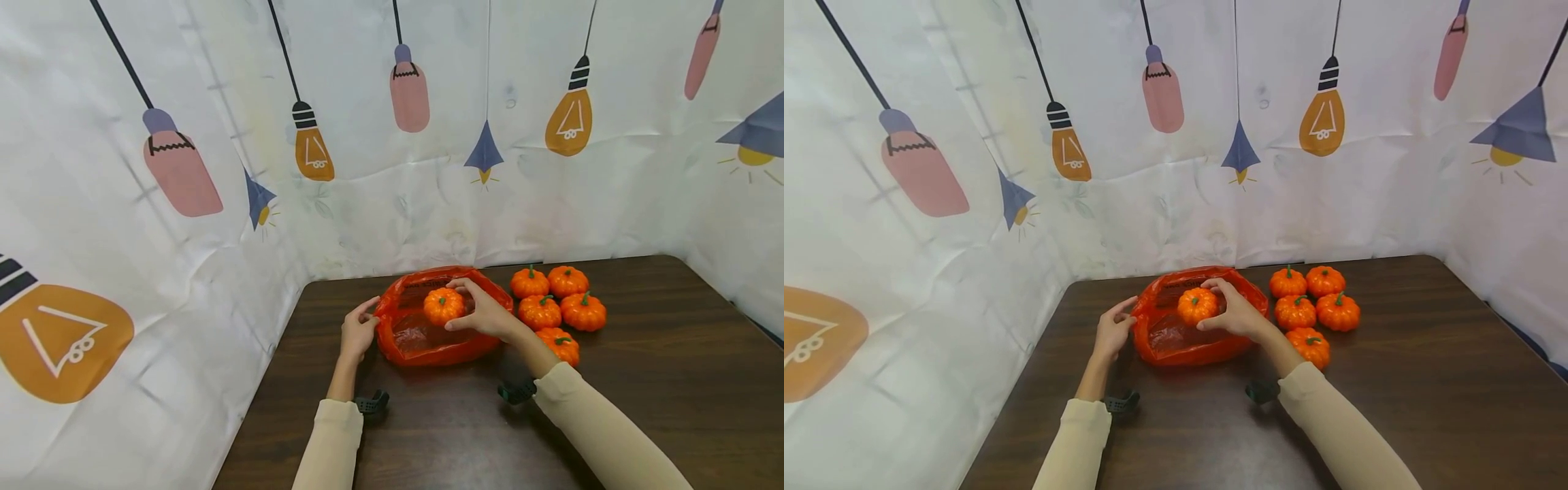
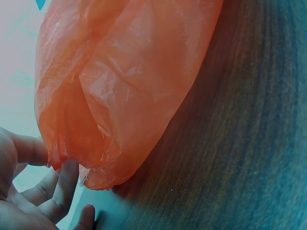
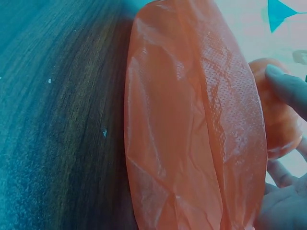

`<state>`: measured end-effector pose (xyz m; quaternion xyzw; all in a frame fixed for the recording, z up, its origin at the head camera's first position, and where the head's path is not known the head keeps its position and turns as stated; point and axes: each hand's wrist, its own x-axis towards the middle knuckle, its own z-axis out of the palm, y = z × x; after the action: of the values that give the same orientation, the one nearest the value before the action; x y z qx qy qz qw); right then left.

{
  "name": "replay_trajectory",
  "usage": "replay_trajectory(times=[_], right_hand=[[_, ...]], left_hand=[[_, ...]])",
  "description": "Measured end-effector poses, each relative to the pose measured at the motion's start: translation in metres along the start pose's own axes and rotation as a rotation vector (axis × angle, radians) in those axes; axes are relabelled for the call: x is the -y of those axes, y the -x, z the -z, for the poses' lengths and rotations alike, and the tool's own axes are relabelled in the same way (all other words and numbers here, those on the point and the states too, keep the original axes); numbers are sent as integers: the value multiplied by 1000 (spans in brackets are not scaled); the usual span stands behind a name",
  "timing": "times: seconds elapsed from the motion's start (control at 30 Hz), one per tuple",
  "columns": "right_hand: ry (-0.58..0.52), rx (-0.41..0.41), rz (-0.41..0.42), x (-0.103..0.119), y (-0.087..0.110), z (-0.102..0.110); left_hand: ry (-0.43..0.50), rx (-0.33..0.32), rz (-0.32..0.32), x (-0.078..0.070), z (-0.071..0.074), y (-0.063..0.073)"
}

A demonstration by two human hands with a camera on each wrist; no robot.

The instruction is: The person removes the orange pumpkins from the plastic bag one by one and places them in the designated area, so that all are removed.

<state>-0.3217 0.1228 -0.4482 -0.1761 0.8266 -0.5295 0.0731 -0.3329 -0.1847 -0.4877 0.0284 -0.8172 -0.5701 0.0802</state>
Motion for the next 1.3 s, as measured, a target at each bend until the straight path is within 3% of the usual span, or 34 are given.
replay_trajectory(times=[0.33, 0.77, 1.3], right_hand=[[-7, -40, 8, 5, 13, 5], [-34, -25, -4, 9, 28, 14], [-23, -50, -15, 0, 41, 23]], left_hand=[[1, -6, 13, 0, 0, 1], [5, 0, 18, 0, 0, 0], [0, -1, 22, -2, 0, 1]])
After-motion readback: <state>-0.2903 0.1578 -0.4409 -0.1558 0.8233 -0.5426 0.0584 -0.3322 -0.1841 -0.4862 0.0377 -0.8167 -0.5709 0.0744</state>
